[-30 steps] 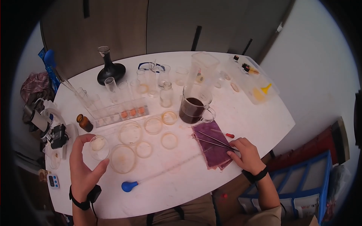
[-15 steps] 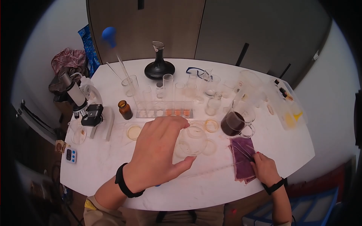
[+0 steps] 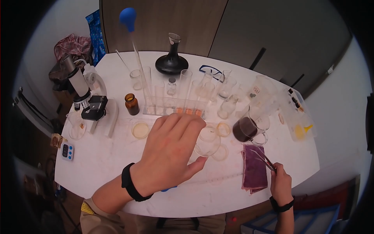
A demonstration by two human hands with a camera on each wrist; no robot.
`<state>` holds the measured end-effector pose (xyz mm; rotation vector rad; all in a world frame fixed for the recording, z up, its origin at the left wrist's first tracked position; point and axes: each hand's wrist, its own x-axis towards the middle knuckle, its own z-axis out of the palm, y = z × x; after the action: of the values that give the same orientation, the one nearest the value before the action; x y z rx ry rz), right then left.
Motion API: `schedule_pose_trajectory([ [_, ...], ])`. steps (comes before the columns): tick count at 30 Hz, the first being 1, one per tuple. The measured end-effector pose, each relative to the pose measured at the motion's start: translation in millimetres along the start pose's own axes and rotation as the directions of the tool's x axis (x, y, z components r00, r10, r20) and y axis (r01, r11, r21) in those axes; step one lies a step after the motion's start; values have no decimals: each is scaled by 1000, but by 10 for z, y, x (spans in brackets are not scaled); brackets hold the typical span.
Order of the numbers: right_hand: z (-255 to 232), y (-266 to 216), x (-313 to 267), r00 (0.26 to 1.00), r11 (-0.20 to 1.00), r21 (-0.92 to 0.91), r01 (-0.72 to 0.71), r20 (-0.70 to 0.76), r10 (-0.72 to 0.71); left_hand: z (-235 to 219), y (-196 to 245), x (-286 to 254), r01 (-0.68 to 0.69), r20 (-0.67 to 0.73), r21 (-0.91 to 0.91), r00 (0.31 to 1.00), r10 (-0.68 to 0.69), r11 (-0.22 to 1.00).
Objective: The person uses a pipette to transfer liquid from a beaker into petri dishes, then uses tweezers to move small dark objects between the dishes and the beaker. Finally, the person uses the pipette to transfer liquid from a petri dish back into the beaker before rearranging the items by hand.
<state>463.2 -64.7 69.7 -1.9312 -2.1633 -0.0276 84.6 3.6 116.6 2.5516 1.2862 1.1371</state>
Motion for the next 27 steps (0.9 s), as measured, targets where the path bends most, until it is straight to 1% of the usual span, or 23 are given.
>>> schedule_pose_trajectory([
  [2, -57, -78, 27, 998, 1000, 3, -13, -54, 14, -1, 3, -2, -13, -7, 8, 1000, 13, 1000],
  [3, -65, -97, 45, 996, 1000, 17, 22, -82, -20, -3, 5, -2, -12, -5, 9, 1000, 12, 1000],
  [4, -62, -96, 59, 996, 1000, 17, 19, -83, -18, -6, 10, -2, -13, -2, 9, 1000, 13, 1000],
  [6, -41, -85, 87, 987, 996, 11, 86, -138, -83, -20, 21, -6, -12, 8, 7, 1000, 12, 1000],
  [7, -52, -95, 77, 987, 996, 10, 86, -139, -83, -28, 26, -7, -10, 18, 5, 1000, 10, 1000],
  [9, -79, -139, 41, 989, 976, 203, 75, -142, -47, -29, 43, -10, -25, 12, -2, 1000, 25, 1000],
  [10, -76, -177, 29, 989, 976, 203, 74, -139, -46, -24, 54, -16, -38, 9, -9, 999, 38, 999],
  [11, -64, -233, 12, 986, 922, 381, 70, -167, -6, -22, 66, -19, -37, 12, -12, 999, 37, 999],
  [12, -61, -278, -4, 981, 835, 546, 71, -188, 40, -21, 80, -18, -36, 16, -14, 999, 36, 999],
  [13, -74, -305, -6, 981, 835, 546, 67, -188, 44, -16, 90, -15, -37, 18, -16, 999, 37, 999],
  [15, -116, -365, 33, 959, 892, 390, 229, -246, -139, -1, 100, -16, -39, 28, -20, 999, 40, 999],
  [16, -155, -419, 45, 960, 893, 390, 226, -247, -135, 5, 106, -20, -36, 35, -20, 999, 37, 999],
  [18, -235, -541, 77, 937, 926, 220, 308, -237, -255, 13, 123, -28, -41, 44, -22, 998, 42, 999],
  [19, -244, -584, 118, 916, 922, 144, 360, -244, -320, 16, 131, -32, -44, 50, -21, 998, 45, 999],
  [20, -278, -641, 140, 917, 923, 143, 357, -244, -317, 14, 142, -36, -46, 52, -23, 998, 47, 999],
  [22, -395, -767, 156, 902, 913, 76, 401, -206, -380, -7, 166, -36, -47, 58, -21, 997, 49, 999],
  [23, -446, -808, 150, 903, 914, 75, 400, -206, -378, -15, 174, -36, -49, 59, -22, 997, 50, 999],
  [25, -527, -874, 134, 907, 916, -51, 398, -127, -402, -31, 194, -39, -48, 68, -3, 997, 48, 999],
  [26, -548, -908, 152, 909, 917, -50, 395, -124, -398, -37, 203, -42, -48, 71, -6, 996, 48, 999],
  [27, -569, -942, 190, 881, 894, -64, 443, -154, -448, -42, 212, -44, -51, 68, 6, 996, 51, 999],
])
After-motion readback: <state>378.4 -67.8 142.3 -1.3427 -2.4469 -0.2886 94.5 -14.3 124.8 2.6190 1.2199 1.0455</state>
